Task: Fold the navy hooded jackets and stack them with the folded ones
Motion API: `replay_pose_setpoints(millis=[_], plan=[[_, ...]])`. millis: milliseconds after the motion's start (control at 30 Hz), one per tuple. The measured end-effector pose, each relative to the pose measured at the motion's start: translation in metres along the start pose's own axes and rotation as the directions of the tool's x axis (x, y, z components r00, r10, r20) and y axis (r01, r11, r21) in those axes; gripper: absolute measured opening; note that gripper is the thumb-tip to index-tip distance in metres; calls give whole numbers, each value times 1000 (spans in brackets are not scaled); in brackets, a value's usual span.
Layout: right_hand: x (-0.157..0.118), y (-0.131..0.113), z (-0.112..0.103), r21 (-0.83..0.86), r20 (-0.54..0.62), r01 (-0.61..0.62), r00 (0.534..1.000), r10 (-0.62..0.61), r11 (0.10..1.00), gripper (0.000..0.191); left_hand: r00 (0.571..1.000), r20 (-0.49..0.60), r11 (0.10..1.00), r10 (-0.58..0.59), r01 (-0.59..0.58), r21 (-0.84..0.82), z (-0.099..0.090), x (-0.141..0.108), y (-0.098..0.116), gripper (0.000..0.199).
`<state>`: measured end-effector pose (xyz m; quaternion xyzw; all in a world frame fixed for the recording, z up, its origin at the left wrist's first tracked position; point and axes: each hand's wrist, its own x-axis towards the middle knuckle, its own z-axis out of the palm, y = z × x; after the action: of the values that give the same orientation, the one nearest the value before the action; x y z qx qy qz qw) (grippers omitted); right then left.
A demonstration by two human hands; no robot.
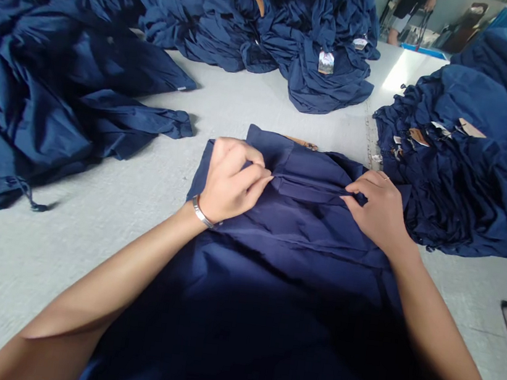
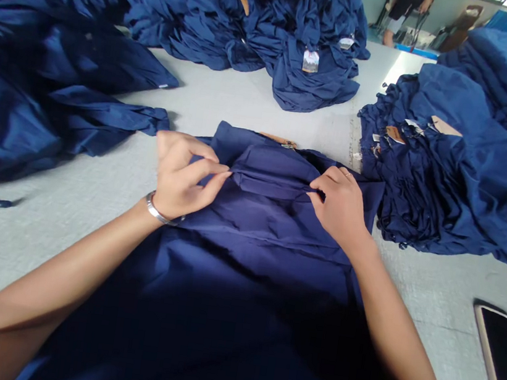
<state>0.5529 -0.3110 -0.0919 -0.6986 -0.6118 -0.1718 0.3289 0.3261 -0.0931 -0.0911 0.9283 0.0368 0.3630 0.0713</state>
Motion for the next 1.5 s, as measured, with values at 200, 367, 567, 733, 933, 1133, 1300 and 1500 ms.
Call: replay_pose_setpoints(millis=[200, 367, 567, 733, 933, 1133, 1300, 1500], plan=[[-3, -7, -2, 86, 251, 19, 967, -40, 996, 17, 927, 345, 989, 146, -131, -65, -24, 13, 1, 25], [-7, -13, 5, 158, 447, -13, 893, -59, 987, 18, 801, 589, 993, 105, -113, -23, -27, 13, 9, 19], [-7, -14, 12, 112, 391, -30, 920, -17, 993, 18, 749, 662, 993, -13, -67, 95, -30, 12, 14, 20], [-7, -19, 8, 113, 566, -86, 825, 7, 990, 18, 541, 819, 981, -190, 72, 180, -34, 9, 22, 16], [-4, 12, 12, 102, 87, -315, 948, 307, 943, 21, 819, 535, 971, -207, 107, 211, -37, 17, 41, 13], [4, 61, 39, 249, 9, -612, 777, 630, 751, 20, 833, 552, 984, -35, -67, 164, -10, 13, 47, 20], [26, 78, 49, 497, 96, -673, 670, 736, 548, 17, 736, 672, 964, -82, -114, 242, 7, 0, 51, 21], [34, 82, 48, 644, 252, -709, 553, 794, 289, 35, 820, 572, 995, 28, -78, 63, 4, -1, 56, 21]])
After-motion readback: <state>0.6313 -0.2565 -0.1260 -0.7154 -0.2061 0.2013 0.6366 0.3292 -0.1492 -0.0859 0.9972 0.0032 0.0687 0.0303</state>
